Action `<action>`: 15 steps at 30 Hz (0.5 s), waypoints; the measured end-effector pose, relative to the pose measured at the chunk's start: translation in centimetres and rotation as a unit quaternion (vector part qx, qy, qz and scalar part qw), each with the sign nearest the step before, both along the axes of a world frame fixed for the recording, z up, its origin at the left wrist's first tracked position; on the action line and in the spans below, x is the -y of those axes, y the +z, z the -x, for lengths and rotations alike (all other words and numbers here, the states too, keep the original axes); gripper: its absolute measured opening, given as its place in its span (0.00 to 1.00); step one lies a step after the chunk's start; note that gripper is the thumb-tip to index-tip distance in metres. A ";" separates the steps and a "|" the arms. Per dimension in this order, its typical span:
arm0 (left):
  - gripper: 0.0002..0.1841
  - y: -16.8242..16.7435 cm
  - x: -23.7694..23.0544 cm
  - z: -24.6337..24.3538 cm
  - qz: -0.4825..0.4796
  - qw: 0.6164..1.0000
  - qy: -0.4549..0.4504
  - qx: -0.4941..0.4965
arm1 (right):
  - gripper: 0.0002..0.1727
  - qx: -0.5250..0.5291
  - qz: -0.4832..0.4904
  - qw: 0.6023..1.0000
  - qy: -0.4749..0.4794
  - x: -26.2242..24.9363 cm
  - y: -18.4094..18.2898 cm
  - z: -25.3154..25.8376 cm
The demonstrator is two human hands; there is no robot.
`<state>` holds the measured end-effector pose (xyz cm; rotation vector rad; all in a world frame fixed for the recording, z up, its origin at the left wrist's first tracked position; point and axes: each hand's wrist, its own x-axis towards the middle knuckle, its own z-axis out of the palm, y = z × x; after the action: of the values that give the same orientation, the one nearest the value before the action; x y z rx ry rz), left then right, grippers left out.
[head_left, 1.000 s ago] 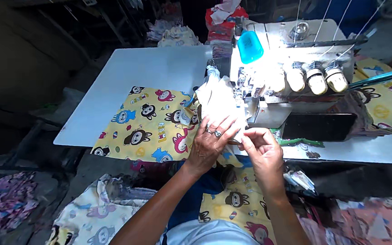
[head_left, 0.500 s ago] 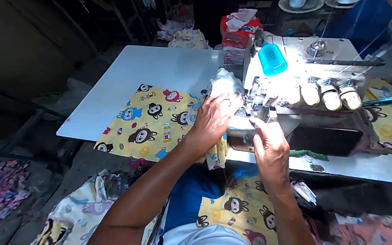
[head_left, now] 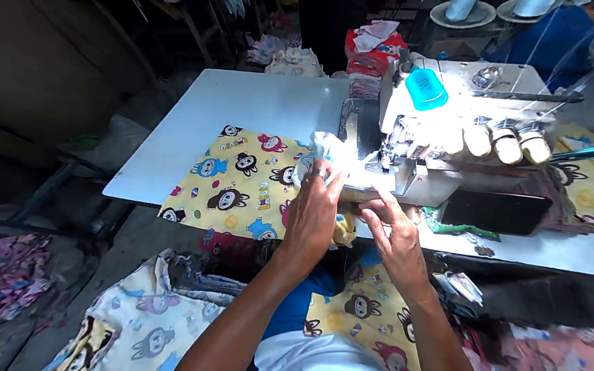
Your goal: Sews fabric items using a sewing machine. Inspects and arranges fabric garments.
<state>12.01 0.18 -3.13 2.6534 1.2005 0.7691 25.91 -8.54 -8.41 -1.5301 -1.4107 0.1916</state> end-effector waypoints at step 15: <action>0.29 -13.0 4.3 7.1 0.591 0.766 -0.048 0.247 | 0.14 -0.330 0.033 0.942 0.061 4.2 1.3 -3.4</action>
<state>4.95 -4.09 -16.14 1.3269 0.8927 0.3913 29.32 -12.74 -7.12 -1.2575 -0.9579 0.7600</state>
